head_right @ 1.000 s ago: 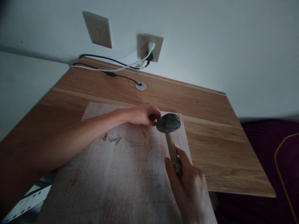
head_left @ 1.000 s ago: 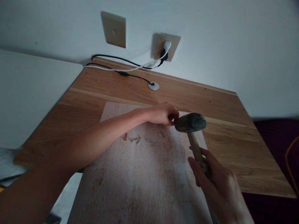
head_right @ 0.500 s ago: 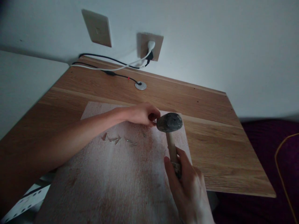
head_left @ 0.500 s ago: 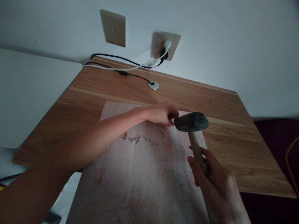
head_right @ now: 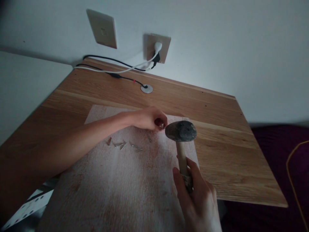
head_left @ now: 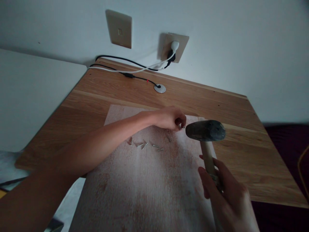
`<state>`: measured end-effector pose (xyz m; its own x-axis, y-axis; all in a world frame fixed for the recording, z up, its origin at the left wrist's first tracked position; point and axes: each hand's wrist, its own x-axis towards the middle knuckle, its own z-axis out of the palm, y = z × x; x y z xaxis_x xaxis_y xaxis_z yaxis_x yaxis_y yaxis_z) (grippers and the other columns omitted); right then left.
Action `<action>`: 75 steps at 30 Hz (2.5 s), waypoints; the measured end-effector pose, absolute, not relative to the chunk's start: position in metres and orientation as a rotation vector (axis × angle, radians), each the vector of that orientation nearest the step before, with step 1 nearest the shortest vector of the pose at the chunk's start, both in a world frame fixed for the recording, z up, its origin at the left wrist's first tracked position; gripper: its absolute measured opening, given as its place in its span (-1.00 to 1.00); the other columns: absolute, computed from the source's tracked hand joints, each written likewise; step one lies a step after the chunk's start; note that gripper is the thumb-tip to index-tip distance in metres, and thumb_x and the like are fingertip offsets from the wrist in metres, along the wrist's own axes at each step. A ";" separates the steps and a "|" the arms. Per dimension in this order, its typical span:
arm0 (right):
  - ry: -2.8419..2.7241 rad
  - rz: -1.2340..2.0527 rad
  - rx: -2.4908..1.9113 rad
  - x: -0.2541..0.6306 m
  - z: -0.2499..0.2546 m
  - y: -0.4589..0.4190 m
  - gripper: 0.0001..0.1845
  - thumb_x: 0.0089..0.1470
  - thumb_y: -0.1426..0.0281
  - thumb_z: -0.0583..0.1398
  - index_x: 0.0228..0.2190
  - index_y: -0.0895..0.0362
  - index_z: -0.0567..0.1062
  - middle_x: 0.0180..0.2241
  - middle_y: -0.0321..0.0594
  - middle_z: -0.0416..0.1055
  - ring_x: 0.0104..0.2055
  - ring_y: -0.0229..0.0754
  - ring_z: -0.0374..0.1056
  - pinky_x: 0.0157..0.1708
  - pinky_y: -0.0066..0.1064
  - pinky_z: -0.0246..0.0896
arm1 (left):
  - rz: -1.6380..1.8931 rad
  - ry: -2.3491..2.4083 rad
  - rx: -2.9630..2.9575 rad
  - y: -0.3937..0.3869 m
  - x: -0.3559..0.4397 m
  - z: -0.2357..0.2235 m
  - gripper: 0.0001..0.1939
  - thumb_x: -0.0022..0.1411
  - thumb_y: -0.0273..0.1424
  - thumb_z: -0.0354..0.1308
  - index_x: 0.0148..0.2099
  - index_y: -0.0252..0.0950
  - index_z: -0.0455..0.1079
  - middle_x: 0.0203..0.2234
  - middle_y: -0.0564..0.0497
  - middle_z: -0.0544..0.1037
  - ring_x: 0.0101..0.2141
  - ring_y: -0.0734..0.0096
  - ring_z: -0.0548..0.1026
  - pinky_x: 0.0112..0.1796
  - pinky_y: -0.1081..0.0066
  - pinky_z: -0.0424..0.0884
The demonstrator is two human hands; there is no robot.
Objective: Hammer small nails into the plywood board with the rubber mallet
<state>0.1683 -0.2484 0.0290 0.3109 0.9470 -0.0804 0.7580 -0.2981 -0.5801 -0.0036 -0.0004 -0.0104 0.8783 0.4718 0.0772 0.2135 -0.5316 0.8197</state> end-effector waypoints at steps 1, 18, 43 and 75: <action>-1.514 0.564 -2.148 0.173 0.027 -0.253 -0.57 0.38 0.00 0.17 0.02 0.02 0.58 -0.63 -0.50 0.23 -0.62 -0.19 0.29 -0.48 -0.33 0.21 | 0.370 0.490 2.149 -0.001 -0.003 -0.011 -0.85 0.11 -0.58 0.27 -0.26 -0.34 0.63 -0.50 0.11 0.53 -0.44 0.51 0.42 -0.33 0.43 0.21; -1.706 0.662 -2.063 0.221 -0.007 -0.273 -0.53 0.38 -0.06 0.22 0.01 0.03 0.62 -0.36 -0.29 0.74 -0.37 -0.12 0.72 -0.42 -0.54 0.49 | 0.430 0.515 2.239 -0.005 -0.003 -0.014 -0.96 0.24 -0.46 0.33 -0.24 -0.30 0.61 -0.42 0.06 0.61 -0.40 0.49 0.48 -0.32 0.43 0.22; -1.575 0.658 -2.109 0.203 -0.002 -0.272 -0.52 0.41 -0.05 0.17 0.00 0.05 0.61 -0.35 -0.25 0.72 -0.40 -0.10 0.66 -0.39 -0.43 0.48 | -0.056 0.493 2.229 -0.013 -0.025 0.049 -0.75 -0.20 -0.62 0.44 -0.53 -0.19 0.50 -0.59 0.19 0.51 -0.49 0.45 0.39 -0.38 0.38 0.20; -1.460 0.679 -2.130 0.191 0.003 -0.274 -0.51 0.37 -0.06 0.19 0.00 0.06 0.60 -0.37 -0.27 0.68 -0.34 -0.05 0.64 -0.31 -0.33 0.43 | -0.025 0.630 2.331 0.000 -0.037 0.057 -0.87 0.07 -0.60 0.29 -0.40 -0.26 0.58 -0.50 0.08 0.61 -0.42 0.43 0.46 -0.30 0.41 0.25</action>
